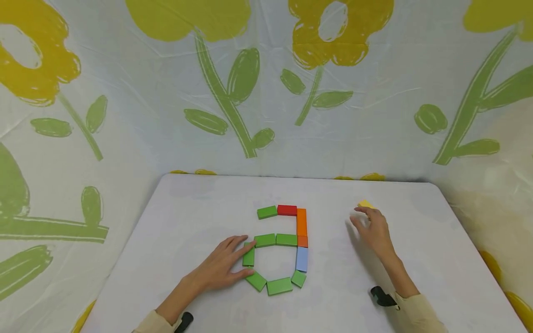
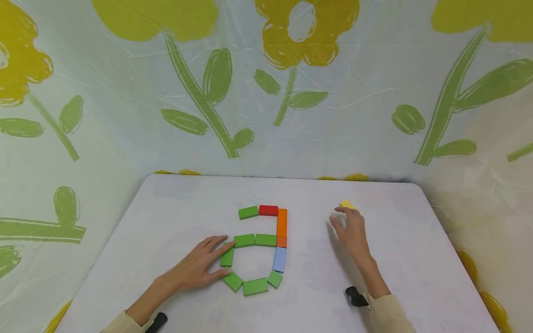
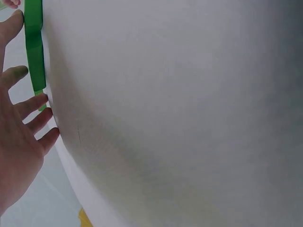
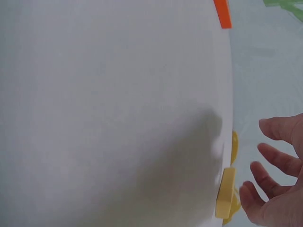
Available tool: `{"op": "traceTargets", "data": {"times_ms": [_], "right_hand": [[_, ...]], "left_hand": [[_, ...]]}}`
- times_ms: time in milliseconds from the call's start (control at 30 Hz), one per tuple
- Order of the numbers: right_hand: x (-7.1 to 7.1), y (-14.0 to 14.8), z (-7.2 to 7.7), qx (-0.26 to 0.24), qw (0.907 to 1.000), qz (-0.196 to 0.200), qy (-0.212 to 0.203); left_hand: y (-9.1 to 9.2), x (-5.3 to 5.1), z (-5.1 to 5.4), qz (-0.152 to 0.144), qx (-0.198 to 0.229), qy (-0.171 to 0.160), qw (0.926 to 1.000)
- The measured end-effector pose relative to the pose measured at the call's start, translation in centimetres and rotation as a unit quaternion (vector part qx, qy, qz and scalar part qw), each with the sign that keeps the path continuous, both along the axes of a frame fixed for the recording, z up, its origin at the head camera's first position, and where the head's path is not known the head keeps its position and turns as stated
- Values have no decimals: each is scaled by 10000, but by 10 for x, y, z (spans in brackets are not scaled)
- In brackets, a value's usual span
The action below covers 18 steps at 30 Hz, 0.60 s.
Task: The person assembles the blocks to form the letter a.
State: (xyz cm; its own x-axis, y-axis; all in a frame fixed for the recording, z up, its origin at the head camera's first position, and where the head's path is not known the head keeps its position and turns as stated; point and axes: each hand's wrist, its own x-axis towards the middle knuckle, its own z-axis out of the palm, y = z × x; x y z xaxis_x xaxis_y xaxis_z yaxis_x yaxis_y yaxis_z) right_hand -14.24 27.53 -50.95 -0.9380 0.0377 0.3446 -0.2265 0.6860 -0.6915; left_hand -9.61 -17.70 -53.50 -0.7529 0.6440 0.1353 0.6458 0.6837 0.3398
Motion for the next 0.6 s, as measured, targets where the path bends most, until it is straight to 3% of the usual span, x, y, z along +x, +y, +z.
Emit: {"op": "traceTargets", "data": {"times_ms": [200, 467, 600], "right_hand": [[-14, 15, 1, 149, 9987, -427, -230], [-23, 25, 1, 246, 9895, -785, -1189], [-24, 28, -2, 206, 9862, -806, -1431]], "left_hand": [[0, 0, 2, -68, 2, 4, 10000], [0, 1, 5, -28, -81, -100, 9999], [0, 1, 6, 13, -154, -228, 9996]]}}
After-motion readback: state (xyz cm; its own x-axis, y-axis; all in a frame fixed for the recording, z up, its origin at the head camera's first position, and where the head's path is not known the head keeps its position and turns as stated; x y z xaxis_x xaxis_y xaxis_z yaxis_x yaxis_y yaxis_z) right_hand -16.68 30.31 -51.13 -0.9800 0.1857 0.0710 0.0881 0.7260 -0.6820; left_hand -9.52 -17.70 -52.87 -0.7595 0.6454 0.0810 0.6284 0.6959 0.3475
